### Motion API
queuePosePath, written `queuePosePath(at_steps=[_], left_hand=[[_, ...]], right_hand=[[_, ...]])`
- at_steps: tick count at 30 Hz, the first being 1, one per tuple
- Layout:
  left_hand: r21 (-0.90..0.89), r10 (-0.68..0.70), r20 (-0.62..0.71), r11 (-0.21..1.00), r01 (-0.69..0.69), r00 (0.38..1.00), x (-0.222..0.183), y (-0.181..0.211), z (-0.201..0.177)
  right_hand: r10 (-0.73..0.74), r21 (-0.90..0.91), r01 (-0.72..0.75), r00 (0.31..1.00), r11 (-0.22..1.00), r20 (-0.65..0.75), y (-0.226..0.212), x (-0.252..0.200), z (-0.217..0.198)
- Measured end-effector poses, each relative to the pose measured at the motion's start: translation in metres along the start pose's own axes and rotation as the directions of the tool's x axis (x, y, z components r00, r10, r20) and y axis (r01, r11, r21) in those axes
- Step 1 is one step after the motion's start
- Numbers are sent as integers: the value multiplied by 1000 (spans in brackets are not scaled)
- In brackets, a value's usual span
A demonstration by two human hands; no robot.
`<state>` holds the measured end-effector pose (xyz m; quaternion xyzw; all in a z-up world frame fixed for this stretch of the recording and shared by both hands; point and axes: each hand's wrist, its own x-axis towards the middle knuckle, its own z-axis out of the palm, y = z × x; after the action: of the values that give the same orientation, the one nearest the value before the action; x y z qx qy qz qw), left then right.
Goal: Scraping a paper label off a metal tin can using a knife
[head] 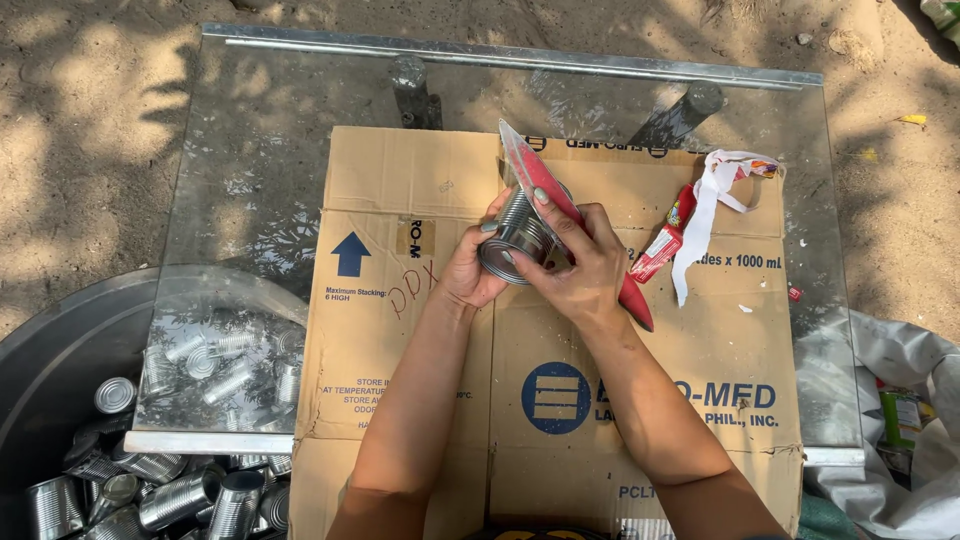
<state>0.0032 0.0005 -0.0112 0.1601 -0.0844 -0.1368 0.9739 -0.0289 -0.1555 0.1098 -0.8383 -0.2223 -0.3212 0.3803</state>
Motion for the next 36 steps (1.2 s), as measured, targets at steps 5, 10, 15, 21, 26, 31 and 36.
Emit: queuePosePath(at_steps=[5,10,15,21,26,31,36], left_hand=[[17,5,-2,1000,-5,1000,-1,2,11],[9,-4,-30,1000,4,1000,-3,3,14],[-11,-15,-41,1000,15,999,-2,3,10],[62,7,16,998,-8,1000,-7,9,41],[114,-17,40,993,12,999,-6,6,48],[125,-1,53,992,-5,999,-5,7,37],[141,0,28,990,-4,1000,-5,5,28]], right_hand=[[-24,-25,24,1000,999,-7,1,1,3],[-91,-123,88,996,988,-17,5,-3,5],[-63,-130,60,998,990,-22,8,-6,4],[106,150,-124,986,981,127,11,1,-3],[109,125,-129,982,984,154,6,4,-15],[114,107,-131,981,986,155,5,3,-13],[65,55,-74,986,996,152,13,-3,-8]])
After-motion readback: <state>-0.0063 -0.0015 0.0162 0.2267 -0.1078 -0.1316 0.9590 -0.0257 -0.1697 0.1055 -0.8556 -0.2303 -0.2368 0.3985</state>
